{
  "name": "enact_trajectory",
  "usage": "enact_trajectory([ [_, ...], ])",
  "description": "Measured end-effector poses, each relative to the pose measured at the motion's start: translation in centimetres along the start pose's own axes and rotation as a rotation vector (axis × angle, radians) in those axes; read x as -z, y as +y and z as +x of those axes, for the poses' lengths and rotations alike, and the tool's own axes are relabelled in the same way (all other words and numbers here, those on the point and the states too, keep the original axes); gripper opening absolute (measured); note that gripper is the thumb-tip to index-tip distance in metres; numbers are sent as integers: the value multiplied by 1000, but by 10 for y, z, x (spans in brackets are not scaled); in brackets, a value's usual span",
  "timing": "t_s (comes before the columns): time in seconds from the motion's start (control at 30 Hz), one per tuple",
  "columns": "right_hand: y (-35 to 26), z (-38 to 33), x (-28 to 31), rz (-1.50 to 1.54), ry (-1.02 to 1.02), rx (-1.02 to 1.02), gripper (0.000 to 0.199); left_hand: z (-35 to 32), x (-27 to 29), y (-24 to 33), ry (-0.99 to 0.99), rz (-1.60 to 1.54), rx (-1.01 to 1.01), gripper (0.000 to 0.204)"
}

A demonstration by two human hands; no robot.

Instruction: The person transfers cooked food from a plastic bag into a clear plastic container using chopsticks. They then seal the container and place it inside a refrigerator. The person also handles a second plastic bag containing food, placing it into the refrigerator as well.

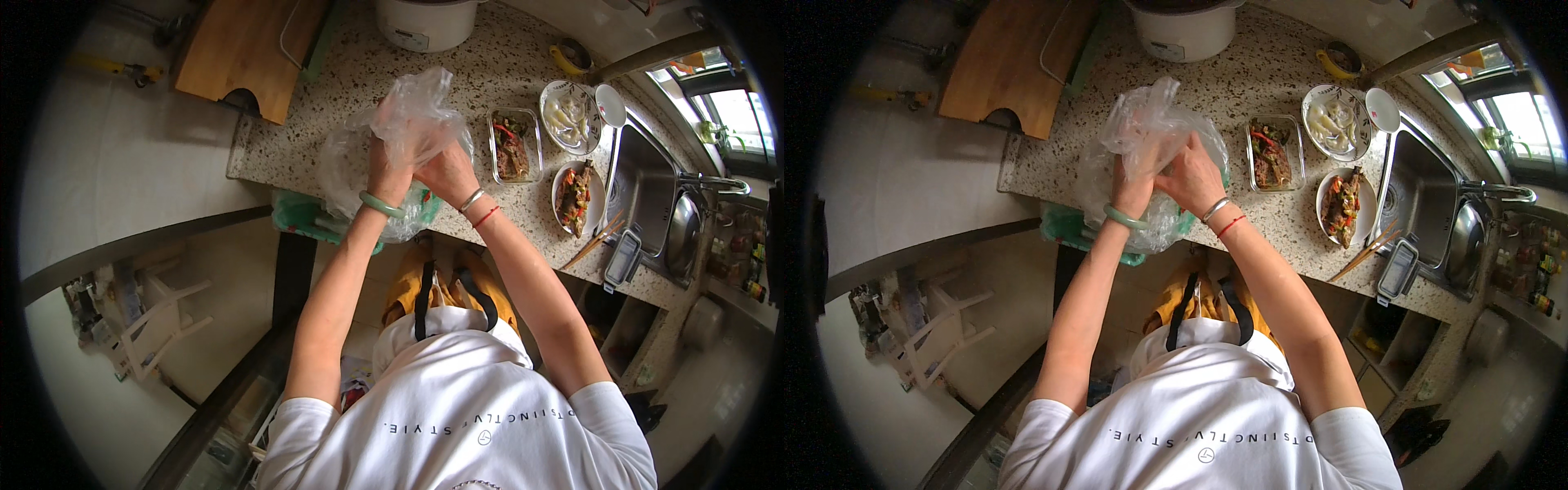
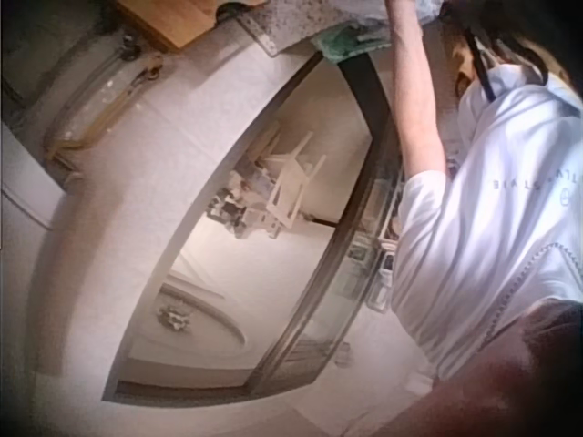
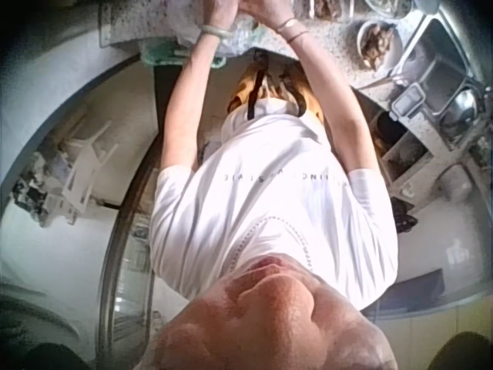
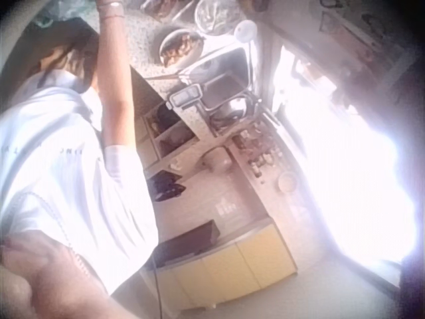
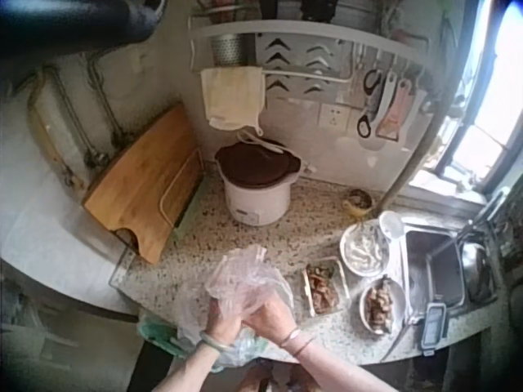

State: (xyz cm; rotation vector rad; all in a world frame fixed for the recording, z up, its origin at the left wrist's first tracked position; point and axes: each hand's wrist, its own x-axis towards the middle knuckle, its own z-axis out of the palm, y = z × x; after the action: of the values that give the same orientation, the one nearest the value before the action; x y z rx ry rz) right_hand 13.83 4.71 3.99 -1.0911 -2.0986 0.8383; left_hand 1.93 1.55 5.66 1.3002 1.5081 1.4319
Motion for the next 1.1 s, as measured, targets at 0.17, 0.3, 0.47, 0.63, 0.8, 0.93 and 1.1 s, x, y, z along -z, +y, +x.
enact_trajectory([
  [0.17, 12, 0, 0, 15, 0, 87, 33, 3, 4, 29, -23, 381, -272, 53],
  [0.3, 15, 3, 15, 60, 59, 157, 37, 5, 18, 27, -217, 324, -265, 70],
  [0.47, -5, 14, 43, 306, -12, -70, 50, 4, 47, 0, -296, 389, -125, 103],
  [0.63, 7, 8, 50, 25, 148, 140, 58, 12, 50, -33, -512, 315, 104, 122],
  [0.8, 1, 16, 78, 61, 236, 168, 40, -11, 57, -45, -487, 946, 20, 122],
  [0.93, -1, 26, 84, 71, 265, 84, 28, -8, 76, -51, -429, 1205, 366, 101],
  [1.1, 28, 15, 54, 147, 322, -54, 20, -9, 98, -54, -319, 1220, 373, 83],
])
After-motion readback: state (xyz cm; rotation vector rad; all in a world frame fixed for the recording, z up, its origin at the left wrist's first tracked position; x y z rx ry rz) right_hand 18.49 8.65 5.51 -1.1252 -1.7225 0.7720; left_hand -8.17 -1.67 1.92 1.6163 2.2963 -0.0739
